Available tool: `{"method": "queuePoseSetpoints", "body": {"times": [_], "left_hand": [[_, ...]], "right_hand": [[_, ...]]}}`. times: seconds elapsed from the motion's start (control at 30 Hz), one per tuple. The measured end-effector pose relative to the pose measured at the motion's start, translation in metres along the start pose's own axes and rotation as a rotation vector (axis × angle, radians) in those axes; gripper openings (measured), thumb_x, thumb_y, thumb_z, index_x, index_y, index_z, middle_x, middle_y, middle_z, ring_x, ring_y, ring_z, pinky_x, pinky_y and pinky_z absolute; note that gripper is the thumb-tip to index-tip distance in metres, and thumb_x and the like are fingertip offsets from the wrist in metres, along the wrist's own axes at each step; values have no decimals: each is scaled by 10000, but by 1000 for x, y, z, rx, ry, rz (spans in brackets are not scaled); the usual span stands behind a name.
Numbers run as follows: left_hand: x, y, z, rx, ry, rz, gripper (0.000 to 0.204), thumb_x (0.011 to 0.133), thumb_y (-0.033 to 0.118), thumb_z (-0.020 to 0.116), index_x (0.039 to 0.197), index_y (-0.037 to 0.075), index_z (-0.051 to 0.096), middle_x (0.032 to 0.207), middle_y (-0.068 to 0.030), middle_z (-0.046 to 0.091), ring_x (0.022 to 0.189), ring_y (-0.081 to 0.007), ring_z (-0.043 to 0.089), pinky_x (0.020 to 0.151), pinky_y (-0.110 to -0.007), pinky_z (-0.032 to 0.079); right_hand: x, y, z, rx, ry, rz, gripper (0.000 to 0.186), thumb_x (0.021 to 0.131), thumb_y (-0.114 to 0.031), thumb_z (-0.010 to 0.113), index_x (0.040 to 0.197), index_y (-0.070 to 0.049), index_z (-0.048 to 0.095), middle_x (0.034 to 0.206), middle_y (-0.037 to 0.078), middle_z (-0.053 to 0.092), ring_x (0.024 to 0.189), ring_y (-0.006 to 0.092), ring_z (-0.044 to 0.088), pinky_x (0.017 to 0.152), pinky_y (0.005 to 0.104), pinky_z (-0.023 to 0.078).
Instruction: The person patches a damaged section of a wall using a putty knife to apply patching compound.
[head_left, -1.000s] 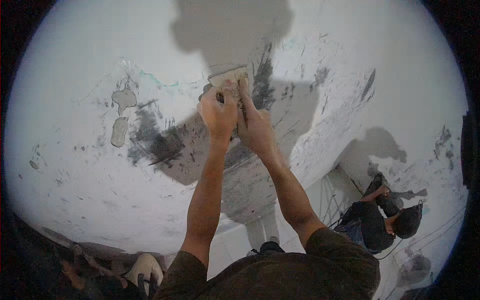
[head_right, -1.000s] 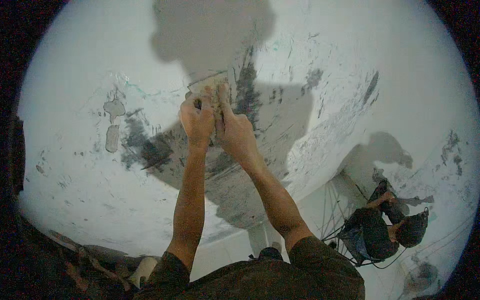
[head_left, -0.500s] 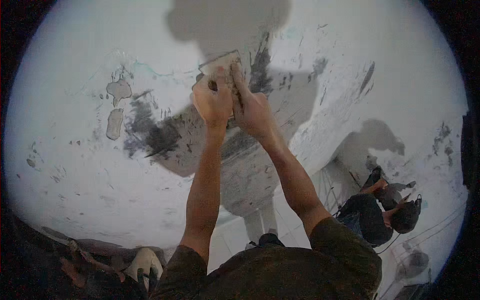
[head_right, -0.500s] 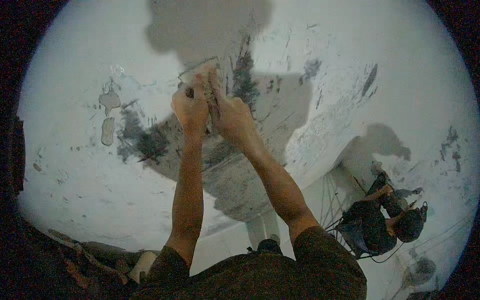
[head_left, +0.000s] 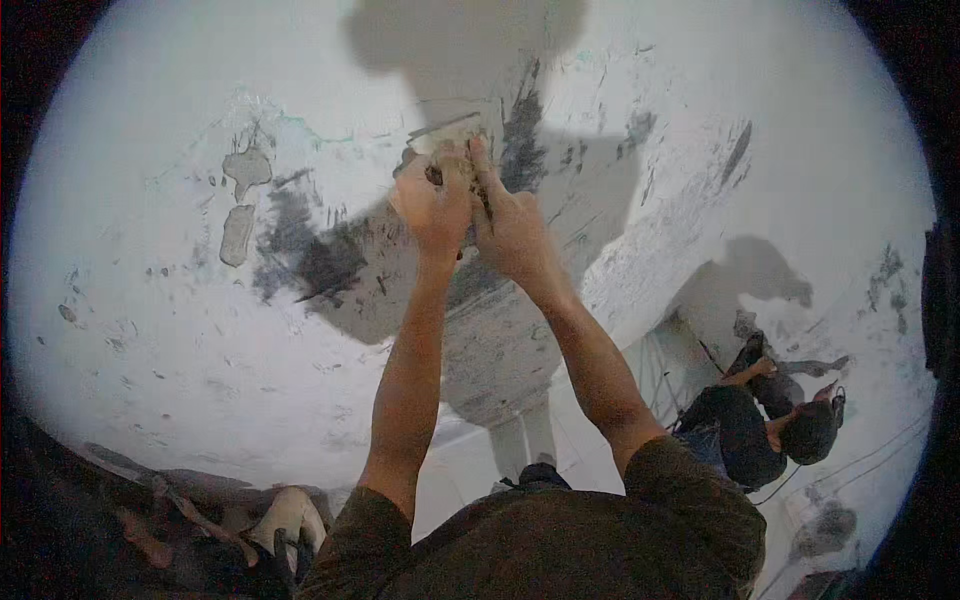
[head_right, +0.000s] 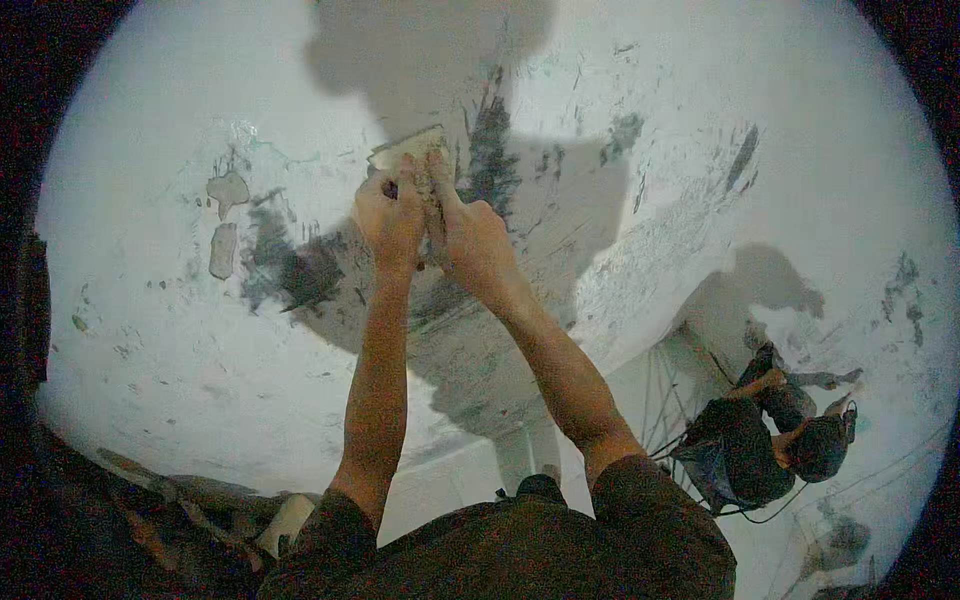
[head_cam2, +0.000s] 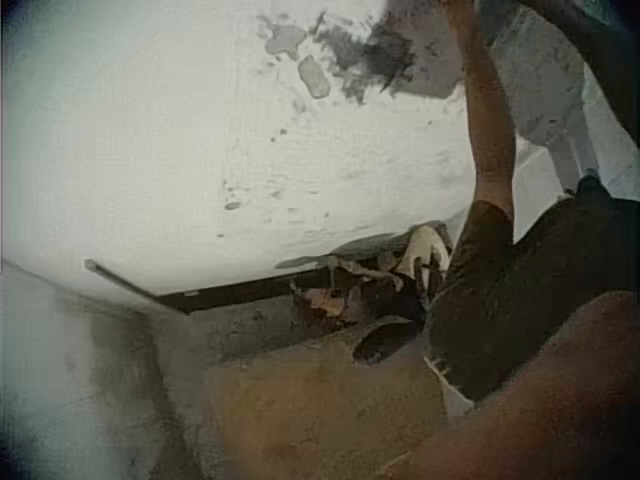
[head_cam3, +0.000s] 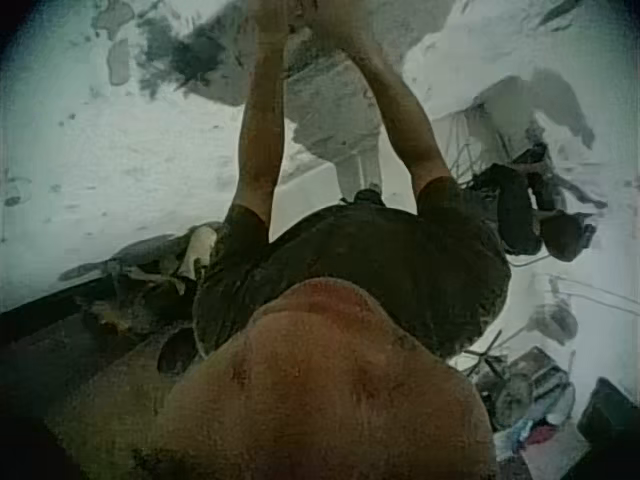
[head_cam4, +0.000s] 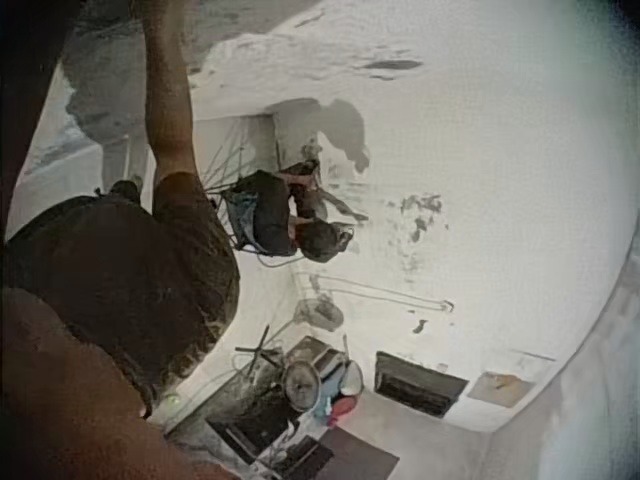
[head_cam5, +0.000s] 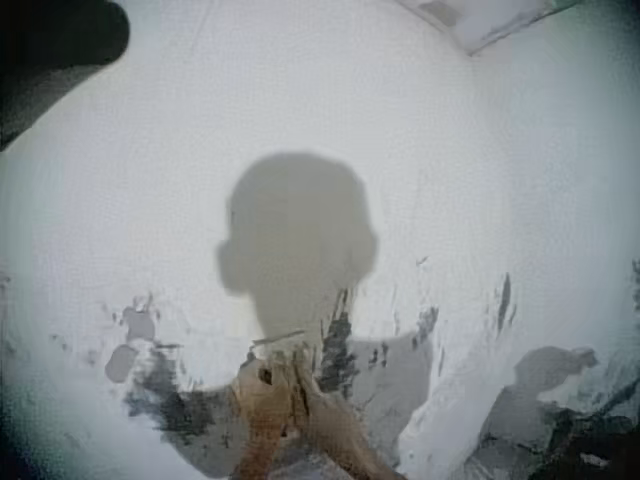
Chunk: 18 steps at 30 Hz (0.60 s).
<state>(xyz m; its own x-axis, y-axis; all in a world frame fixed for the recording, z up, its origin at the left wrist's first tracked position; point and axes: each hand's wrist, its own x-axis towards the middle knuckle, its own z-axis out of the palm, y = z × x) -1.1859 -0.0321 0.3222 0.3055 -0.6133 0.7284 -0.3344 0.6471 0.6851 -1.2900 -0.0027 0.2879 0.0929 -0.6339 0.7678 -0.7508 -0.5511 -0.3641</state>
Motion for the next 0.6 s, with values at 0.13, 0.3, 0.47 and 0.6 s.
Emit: {"method": "queuePoseSetpoints", "body": {"times": [0.13,0.3,0.47,0.6], "left_hand": [[17,-11,4,250,63,122,518,911,381,589,626,-50,543,516,-106,503,482,-161,417,483,-369,369],[-2,1,-2,-9,-13,12,534,911,378,595,595,-50,545,477,-98,475,457,-174,397,486,-377,379],[9,21,-1,32,-93,-126,533,907,371,604,579,-40,516,477,-84,455,466,-173,395,489,-397,346],[7,2,4,42,-2,-15,509,906,364,605,604,-42,549,480,-82,465,470,-167,406,489,-404,350]], "right_hand": [[18,-13,-15,43,-85,52,658,935,-187,490,1488,-46,161,564,200,571,442,315,547,481,426,470],[1,-9,-13,16,-78,66,660,919,-159,487,1488,-56,169,577,203,576,441,309,550,477,420,468],[13,-9,-16,-44,-63,82,673,923,-188,512,1489,-59,172,571,182,573,445,288,555,479,410,465],[7,-10,-8,41,25,45,634,897,-99,490,1475,-45,235,529,178,523,400,283,476,462,379,415]]}}
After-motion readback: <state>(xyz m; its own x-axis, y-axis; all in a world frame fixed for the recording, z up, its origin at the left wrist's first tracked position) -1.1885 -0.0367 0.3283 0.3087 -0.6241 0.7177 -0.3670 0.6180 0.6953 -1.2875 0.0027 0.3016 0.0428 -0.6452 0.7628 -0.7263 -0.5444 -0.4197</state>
